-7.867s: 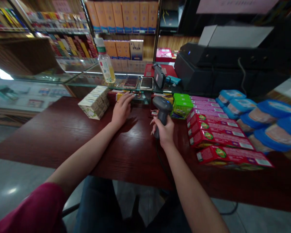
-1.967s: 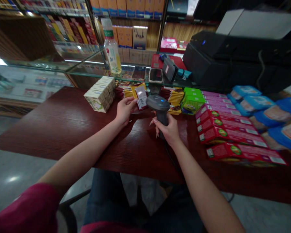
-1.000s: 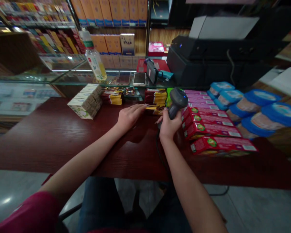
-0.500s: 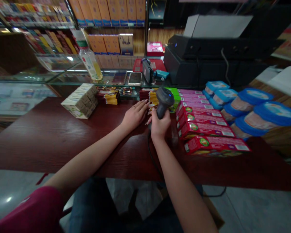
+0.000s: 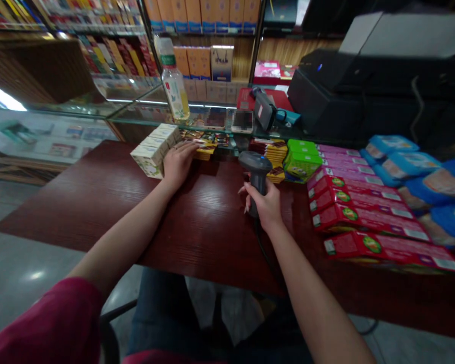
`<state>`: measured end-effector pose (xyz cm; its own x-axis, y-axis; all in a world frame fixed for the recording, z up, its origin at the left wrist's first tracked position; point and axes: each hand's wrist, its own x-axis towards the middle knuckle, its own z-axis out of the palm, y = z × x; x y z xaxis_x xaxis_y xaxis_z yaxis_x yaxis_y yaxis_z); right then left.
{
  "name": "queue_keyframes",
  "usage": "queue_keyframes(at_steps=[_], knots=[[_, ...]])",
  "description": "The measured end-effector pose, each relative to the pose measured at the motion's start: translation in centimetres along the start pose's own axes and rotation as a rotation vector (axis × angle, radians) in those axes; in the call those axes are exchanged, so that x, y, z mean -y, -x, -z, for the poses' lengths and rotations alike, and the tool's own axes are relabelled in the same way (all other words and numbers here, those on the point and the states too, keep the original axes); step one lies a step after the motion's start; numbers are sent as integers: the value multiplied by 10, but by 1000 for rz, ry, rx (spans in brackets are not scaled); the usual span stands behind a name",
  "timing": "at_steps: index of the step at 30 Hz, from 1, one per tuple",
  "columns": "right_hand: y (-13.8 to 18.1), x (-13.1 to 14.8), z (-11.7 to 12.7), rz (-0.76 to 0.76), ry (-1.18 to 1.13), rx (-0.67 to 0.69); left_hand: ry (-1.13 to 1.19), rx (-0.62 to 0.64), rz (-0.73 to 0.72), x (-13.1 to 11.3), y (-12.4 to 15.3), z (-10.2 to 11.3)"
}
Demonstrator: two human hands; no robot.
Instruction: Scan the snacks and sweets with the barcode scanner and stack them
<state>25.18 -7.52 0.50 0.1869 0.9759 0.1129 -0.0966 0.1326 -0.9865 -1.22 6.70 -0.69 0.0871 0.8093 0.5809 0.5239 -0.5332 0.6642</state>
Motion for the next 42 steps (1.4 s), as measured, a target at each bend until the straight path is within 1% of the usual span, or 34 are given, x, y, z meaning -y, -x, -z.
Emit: queue_keyframes(at_steps=[2,5,6,8,10,12,16,20,25,28,30,32,34,37,39,40,42], knots=[[2,1,-1,3,26,5,236,-83,86,-14,6,-8],[6,1,-2,6,98,47,586,-174,297,-35,13,-26],[7,1,-2,3,126,74,692,-182,375,-41,15,-32],[9,0,-2,5,178,122,860,-155,526,-50,19,-42],[9,-1,-1,18,217,151,950,-108,639,-55,23,-48],[9,-1,-2,25,239,151,990,-69,685,-57,27,-51],[7,2,-2,-3,239,125,1040,-36,666,-58,30,-52],[7,3,-2,-24,229,132,1002,-34,672,-58,30,-54],[8,4,-2,9,211,157,938,-7,580,-57,31,-57],[7,2,-2,33,205,131,892,-52,559,-55,32,-56],[4,-1,0,57,208,71,787,-108,476,-56,33,-53],[-1,-6,5,113,234,-47,614,-119,344,-62,35,-50],[-8,-9,12,205,270,-187,434,-56,209,-72,36,-49],[-17,-9,23,299,266,-389,234,111,-8,-91,35,-58],[-20,-7,28,291,210,-513,136,234,-132,-103,34,-73],[-21,-6,29,278,178,-562,98,289,-169,-108,33,-82],[-22,-5,31,258,138,-600,47,354,-198,-116,32,-101]])
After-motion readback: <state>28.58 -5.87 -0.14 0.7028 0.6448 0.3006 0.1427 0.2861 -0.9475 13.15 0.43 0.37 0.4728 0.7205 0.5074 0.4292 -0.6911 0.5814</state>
